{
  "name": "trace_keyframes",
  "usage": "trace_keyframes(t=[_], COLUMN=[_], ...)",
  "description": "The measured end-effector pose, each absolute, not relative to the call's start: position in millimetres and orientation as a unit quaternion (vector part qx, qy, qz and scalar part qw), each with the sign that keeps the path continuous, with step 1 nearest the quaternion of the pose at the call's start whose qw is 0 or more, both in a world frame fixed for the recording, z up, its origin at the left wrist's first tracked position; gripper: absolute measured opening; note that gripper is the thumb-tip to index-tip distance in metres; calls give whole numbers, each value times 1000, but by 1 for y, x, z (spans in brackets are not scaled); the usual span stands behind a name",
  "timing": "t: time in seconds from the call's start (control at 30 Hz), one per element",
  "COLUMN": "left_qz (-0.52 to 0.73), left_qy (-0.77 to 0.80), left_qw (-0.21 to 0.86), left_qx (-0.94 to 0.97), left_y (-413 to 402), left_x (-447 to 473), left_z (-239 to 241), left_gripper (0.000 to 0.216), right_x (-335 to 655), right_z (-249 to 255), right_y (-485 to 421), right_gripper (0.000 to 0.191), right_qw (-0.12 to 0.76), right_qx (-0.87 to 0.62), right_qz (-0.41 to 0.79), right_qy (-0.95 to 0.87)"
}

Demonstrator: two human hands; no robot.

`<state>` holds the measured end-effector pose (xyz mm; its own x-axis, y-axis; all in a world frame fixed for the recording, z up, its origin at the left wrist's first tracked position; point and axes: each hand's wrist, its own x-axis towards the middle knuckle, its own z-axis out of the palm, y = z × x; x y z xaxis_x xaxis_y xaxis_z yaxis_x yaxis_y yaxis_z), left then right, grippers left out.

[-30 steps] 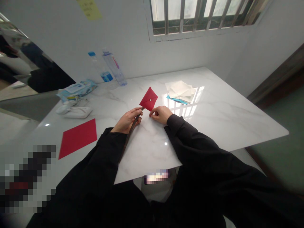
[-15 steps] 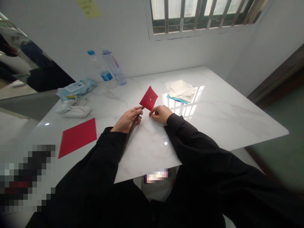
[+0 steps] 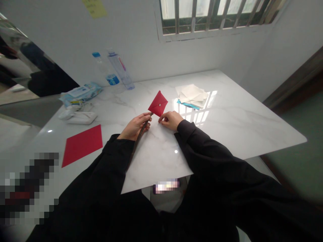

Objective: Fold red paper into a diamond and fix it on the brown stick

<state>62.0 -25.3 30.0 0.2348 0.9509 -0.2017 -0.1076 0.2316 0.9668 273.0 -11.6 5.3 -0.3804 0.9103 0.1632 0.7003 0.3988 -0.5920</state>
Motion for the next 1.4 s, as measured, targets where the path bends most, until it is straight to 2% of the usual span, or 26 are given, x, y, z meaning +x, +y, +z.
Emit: trace_keyframes(t=[1.4], left_qz=[418], left_qy=[463], left_qw=[634], left_qx=[458], left_y=[-27], left_x=[64], left_z=[32], left_gripper=[37], right_x=[273], right_z=[3], right_y=[-10], right_gripper=[23], right_qw=[239], right_qx=[-501], right_qz=[221], right_qy=[-802])
